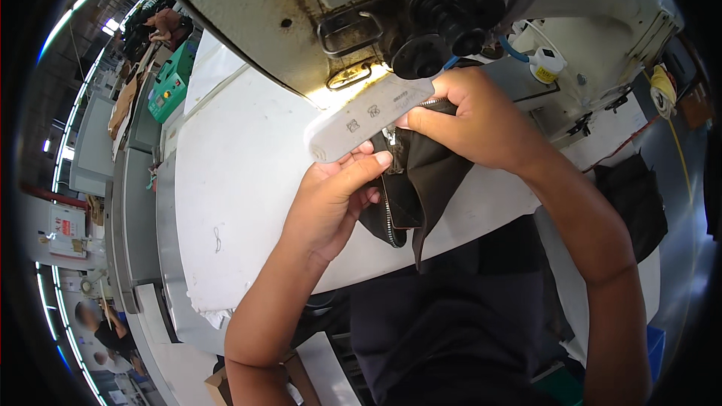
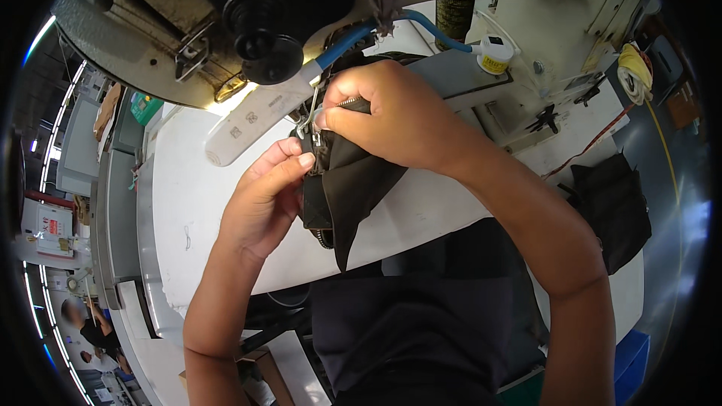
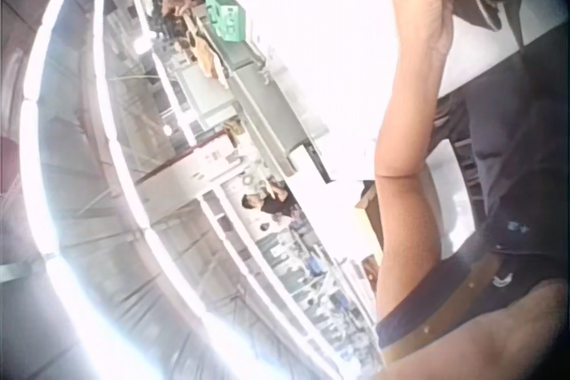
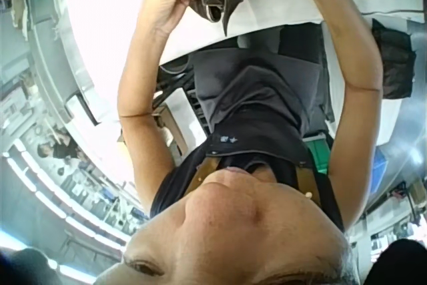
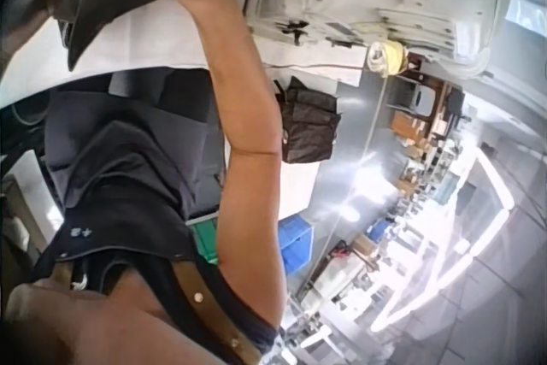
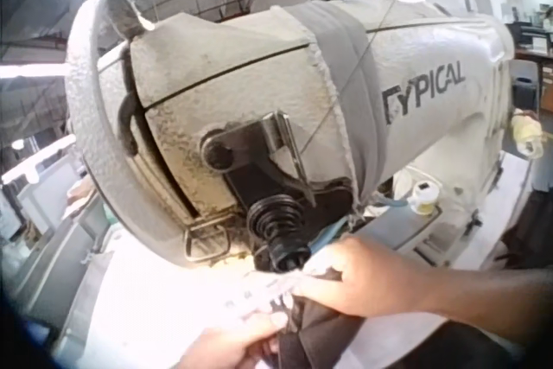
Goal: Sewing parts of a leather bag using an industrial sewing machine.
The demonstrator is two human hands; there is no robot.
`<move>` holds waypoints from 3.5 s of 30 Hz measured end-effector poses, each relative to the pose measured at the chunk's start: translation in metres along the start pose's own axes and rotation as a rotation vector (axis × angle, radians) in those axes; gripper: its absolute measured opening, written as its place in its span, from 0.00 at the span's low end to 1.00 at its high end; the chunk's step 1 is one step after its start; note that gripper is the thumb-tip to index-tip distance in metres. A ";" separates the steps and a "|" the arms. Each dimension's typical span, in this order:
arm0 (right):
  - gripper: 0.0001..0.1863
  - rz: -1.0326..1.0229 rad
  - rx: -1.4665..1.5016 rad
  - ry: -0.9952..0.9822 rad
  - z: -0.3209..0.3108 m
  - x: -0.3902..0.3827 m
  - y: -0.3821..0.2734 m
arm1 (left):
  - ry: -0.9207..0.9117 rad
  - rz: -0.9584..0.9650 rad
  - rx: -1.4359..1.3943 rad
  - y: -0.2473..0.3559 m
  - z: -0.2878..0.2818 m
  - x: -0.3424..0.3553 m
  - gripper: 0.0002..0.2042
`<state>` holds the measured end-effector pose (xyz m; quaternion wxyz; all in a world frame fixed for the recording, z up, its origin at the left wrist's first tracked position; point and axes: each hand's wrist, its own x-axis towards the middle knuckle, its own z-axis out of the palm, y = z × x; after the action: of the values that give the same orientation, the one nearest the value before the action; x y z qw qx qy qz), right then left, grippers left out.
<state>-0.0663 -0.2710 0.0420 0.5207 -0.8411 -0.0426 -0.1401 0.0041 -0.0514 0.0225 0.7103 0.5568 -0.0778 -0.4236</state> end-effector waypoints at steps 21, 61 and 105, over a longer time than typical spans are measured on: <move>0.10 -0.051 0.025 0.083 0.013 0.009 0.012 | -0.037 -0.009 -0.009 0.001 -0.001 0.007 0.07; 0.18 0.106 -0.217 0.213 0.008 -0.004 -0.005 | 0.370 1.188 1.172 -0.042 0.018 -0.007 0.20; 0.17 0.083 -0.141 0.298 0.014 0.006 0.006 | 0.634 1.238 1.130 -0.050 0.040 -0.003 0.18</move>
<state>-0.0563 -0.2612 0.0328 0.4662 -0.8466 0.0796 -0.2441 -0.0464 -0.0793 -0.0047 0.4196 0.7727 -0.3613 0.3103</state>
